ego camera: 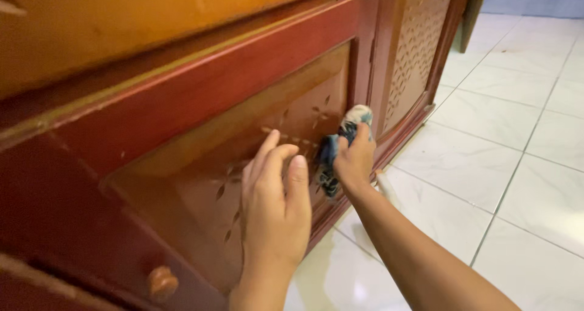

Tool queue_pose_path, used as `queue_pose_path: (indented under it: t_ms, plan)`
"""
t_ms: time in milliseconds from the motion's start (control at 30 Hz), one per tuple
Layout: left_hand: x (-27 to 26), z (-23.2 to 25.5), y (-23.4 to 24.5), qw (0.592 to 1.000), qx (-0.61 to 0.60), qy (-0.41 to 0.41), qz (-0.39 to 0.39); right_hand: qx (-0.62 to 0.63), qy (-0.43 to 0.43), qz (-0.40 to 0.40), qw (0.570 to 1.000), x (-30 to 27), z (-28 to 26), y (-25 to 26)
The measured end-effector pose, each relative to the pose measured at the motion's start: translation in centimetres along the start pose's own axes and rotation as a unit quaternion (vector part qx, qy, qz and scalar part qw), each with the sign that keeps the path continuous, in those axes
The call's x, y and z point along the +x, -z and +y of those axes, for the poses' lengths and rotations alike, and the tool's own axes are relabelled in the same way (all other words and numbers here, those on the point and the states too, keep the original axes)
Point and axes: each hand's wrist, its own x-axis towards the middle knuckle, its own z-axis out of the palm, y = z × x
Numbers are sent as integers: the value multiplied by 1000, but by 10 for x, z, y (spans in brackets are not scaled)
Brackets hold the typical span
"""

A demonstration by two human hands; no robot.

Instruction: The person wipes the front of a wooden wardrobe with a patterned cloth while holding a spray bottle. They clean the lower doors, middle drawer, and upper frame, including the mirrored section, by spraying and wiping the surfaces.

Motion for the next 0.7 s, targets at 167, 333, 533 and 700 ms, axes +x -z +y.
queue_pose_path:
  t_ms: [167,333,533,700]
  plan:
    - [37,22,-29,998,-49,-44,-21,68,34,-11,997,76,-47,14]
    - [28,21,-33,998,-59,-25,-25,26,61,75,995,27,-18,2]
    - [-7,-16,-48,993,-71,70,-65,78,-306,-165,934,-100,84,-21]
    - [-8,-22,-56,993,-64,73,-70,64,-97,-10,993,-9,43,-19]
